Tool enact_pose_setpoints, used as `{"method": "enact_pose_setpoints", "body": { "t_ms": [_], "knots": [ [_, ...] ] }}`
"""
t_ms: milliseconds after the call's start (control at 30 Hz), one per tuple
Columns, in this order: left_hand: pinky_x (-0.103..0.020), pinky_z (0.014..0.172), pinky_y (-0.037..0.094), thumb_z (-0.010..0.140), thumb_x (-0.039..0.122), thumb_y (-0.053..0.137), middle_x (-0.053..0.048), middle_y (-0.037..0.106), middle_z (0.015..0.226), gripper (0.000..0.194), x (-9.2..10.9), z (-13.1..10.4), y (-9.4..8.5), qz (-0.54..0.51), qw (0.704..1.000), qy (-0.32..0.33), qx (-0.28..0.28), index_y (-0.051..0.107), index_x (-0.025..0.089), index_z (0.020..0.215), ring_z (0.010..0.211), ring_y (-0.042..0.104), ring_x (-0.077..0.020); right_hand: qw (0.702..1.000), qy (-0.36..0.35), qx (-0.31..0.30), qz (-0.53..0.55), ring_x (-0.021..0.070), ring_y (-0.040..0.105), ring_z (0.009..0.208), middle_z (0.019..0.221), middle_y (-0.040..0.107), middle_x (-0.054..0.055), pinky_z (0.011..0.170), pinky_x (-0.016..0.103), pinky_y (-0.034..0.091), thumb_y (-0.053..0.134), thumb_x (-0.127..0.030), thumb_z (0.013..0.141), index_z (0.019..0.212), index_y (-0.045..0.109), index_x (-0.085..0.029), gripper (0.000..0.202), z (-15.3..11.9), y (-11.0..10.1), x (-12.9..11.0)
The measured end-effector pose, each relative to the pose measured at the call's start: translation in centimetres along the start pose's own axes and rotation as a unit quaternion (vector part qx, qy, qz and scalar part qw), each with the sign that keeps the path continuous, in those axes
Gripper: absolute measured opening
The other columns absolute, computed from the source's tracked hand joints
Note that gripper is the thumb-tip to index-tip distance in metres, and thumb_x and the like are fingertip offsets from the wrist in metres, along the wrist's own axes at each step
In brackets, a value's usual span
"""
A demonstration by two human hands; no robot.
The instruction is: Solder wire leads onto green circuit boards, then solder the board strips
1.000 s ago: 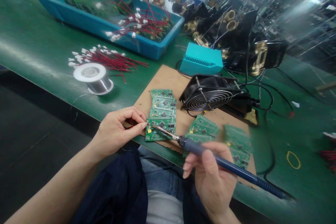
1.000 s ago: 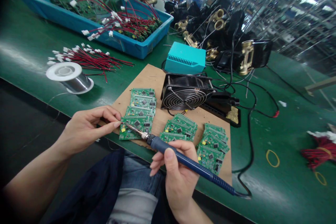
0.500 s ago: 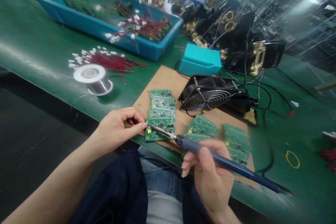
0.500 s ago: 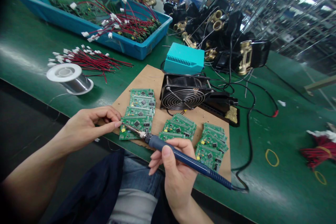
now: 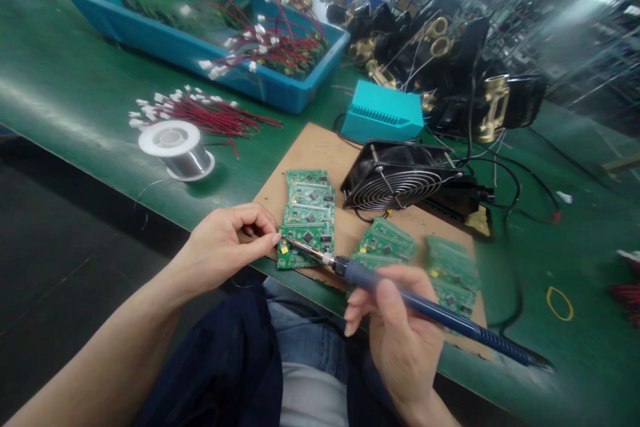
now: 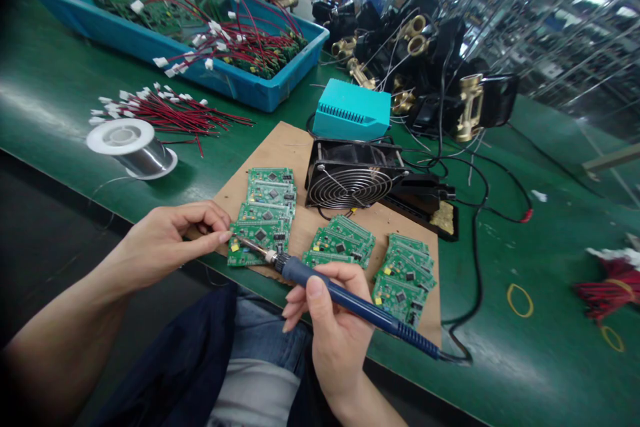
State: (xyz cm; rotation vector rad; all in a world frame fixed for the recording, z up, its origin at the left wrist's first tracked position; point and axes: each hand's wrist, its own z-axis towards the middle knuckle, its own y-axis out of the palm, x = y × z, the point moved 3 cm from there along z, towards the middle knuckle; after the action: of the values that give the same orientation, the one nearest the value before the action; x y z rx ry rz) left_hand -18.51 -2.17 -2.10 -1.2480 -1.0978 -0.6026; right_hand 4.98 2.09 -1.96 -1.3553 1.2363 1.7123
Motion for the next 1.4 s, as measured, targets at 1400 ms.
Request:
{"method": "enact_pose_setpoints", "body": {
  "t_ms": [1400],
  "knots": [
    [-0.023, 0.061, 0.05, 0.076, 0.043, 0.064, -0.003, 0.07, 0.078, 0.026, 0.1, -0.3, 0.1, -0.006, 1.0, -0.024, -0.014, 0.064, 0.02, 0.066, 0.07, 0.064, -0.0145, 0.98, -0.172, 0.096, -0.026, 0.0166, 0.064, 0.038, 0.058, 0.071, 0.0, 0.031, 0.022, 0.051, 0.07, -0.025, 0.088, 0.089, 0.066, -0.021, 0.006, 0.8, -1.3, -2.7]
  ]
}}
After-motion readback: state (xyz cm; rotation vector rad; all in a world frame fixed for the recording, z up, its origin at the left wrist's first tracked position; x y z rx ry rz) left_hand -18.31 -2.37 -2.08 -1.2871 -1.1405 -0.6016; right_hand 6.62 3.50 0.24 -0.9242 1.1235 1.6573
